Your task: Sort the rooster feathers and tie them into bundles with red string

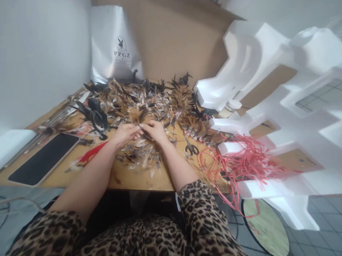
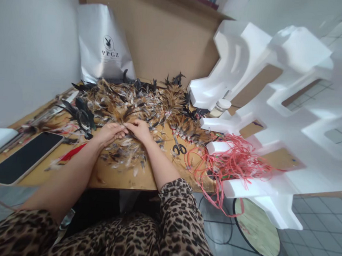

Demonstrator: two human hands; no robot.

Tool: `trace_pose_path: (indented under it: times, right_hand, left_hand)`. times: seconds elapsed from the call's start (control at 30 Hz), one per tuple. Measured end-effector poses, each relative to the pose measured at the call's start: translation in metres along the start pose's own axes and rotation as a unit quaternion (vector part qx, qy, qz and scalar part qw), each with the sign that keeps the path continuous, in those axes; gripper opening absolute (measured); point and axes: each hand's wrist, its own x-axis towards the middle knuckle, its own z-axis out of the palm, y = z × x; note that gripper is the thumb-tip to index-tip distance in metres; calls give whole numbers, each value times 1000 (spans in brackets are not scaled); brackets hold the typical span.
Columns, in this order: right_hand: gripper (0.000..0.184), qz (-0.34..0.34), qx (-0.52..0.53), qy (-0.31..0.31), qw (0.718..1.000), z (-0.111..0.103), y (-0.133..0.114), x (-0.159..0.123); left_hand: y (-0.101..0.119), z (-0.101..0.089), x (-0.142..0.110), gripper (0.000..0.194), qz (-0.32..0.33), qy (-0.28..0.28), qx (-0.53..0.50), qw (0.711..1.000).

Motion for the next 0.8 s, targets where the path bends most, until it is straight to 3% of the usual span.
trace_pose_path:
  times: [0.23,0.57,0.8]
  right_hand:
    - [32,53,97,-7,994,-1,1,-1]
    - [36,66,126,-40,989,1,-7,-5]
    - [40,91,99,-106,985,-3,-17,-10]
  left_hand:
    - [-1,0,-2,27,-36,-53,-11,998]
    - [3,1,-6,23,-85,-78,-75,990]
    - [1,0,-6,21,-68,-87,-10,994]
